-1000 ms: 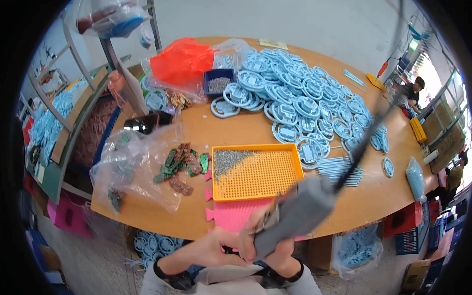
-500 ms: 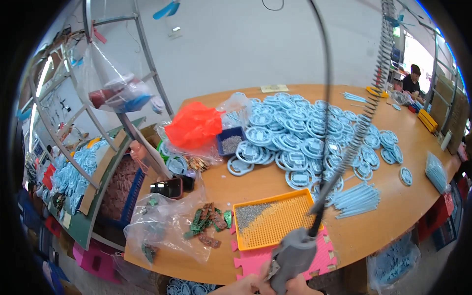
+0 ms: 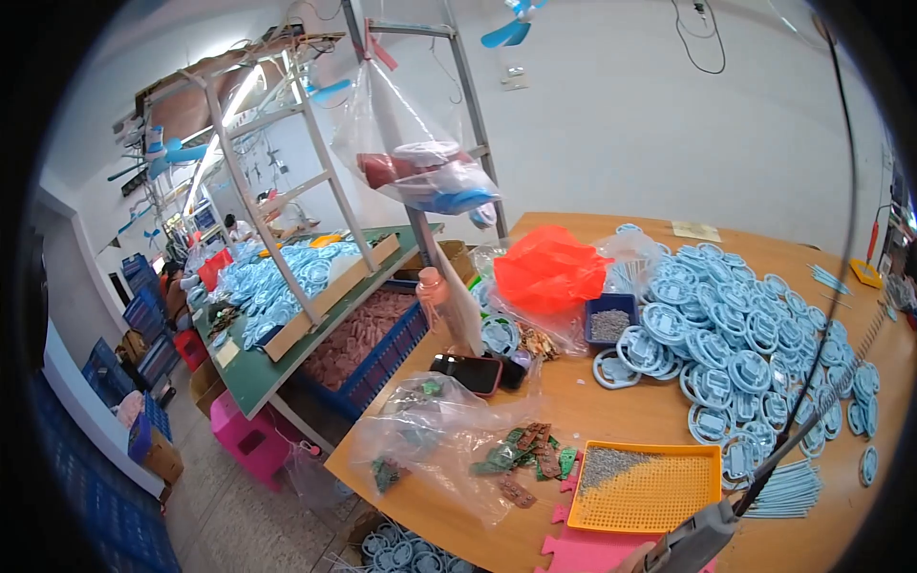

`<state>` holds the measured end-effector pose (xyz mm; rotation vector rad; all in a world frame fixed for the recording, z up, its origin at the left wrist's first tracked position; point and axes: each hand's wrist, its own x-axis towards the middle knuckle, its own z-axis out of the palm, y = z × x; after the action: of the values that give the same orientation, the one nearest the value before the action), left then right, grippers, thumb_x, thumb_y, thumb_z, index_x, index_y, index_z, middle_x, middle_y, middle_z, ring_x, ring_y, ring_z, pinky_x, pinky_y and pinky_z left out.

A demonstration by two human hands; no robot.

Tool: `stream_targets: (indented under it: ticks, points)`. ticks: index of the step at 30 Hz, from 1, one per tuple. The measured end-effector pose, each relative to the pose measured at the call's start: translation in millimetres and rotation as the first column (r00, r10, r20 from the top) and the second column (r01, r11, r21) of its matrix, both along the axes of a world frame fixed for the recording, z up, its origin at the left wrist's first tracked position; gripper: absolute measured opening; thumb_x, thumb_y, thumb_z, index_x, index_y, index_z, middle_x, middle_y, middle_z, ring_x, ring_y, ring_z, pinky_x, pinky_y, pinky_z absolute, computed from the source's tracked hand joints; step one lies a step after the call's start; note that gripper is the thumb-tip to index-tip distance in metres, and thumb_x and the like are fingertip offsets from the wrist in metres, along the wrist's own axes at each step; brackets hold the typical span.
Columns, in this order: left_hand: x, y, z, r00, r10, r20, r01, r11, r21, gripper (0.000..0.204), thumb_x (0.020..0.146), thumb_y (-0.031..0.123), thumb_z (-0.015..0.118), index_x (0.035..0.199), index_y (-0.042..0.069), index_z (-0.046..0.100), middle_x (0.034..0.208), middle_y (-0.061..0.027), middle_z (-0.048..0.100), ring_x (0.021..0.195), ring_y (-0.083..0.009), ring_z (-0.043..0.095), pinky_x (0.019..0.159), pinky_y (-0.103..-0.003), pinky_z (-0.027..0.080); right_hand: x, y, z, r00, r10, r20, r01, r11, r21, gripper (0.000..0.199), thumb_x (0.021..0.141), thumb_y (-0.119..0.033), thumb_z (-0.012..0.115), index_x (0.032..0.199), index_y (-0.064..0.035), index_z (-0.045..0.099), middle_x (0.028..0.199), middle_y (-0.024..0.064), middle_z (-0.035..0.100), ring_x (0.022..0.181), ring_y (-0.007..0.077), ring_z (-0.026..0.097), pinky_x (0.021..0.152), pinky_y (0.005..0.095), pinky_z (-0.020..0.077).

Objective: Assembling electronic components into a blue circular plastic housing using an electric screwdriver and placing finished units into a pile.

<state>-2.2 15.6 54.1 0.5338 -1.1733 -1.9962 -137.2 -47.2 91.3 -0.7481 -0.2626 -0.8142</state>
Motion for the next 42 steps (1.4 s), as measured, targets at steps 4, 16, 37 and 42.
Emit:
stream_targets:
  ticks: [4, 16, 37, 42]
  points:
    - [-8.8, 2.8, 19.4, 0.85, 0.489, 0.198, -0.38, 0.828, -0.413, 0.021, 0.081, 0.009, 0.066, 0.1, -0.001, 0.062, 0.079, -0.0075, 0.064, 0.074, -0.0186, 0.06, 0.071, -0.03, 0.048, -1.4, -0.2, -9.1, 0.992, -0.091, -0.092, 0.096, 0.994, 0.055, 0.071, 0.076, -0.064, 0.058, 0.105, 0.0002, 0.045, 0.048, 0.0054, 0.042, 0.035, 0.0186, 0.043, 0.033, 0.0295, 0.0391]
    - [-10.4, -0.5, -1.3, 0.987, -0.053, -0.15, 0.056, 0.998, 0.016, 0.027, 0.084, 0.018, 0.067, 0.1, -0.003, 0.061, 0.094, -0.0112, 0.065, 0.089, -0.0206, 0.061, 0.077, -0.031, 0.048, -1.5, -1.7, -12.2, 0.994, -0.026, -0.102, 0.034, 0.996, 0.078, 0.073, 0.074, -0.067, 0.058, 0.108, -0.0042, 0.044, 0.049, 0.0054, 0.043, 0.034, 0.0178, 0.041, 0.033, 0.0293, 0.0387]
    - [-19.2, 5.1, 21.1, 0.531, 0.782, 0.326, -0.417, 0.576, -0.704, 0.016, 0.077, 0.0, 0.068, 0.09, 0.0, 0.06, 0.089, -0.006, 0.062, 0.087, -0.0175, 0.059, 0.081, -0.031, 0.048, -16.2, 23.2, -50.0, 0.397, -0.839, -0.371, 0.643, 0.543, -0.54, 0.063, 0.08, -0.051, 0.065, 0.11, -0.0007, 0.043, 0.077, 0.0061, 0.05, 0.059, 0.0156, 0.051, 0.052, 0.0266, 0.042]
    - [1.1, -6.6, 13.8, 0.991, 0.051, 0.121, -0.025, 0.978, -0.207, 0.018, 0.082, 0.006, 0.066, 0.096, -0.003, 0.06, 0.098, -0.0105, 0.063, 0.09, -0.0216, 0.061, 0.083, -0.033, 0.048, -46.2, 4.0, -47.9, 0.991, -0.088, -0.101, 0.106, 0.977, 0.185, 0.049, 0.085, -0.034, 0.065, 0.112, 0.0001, 0.044, 0.091, 0.0086, 0.054, 0.069, 0.0148, 0.053, 0.06, 0.0255, 0.0437]
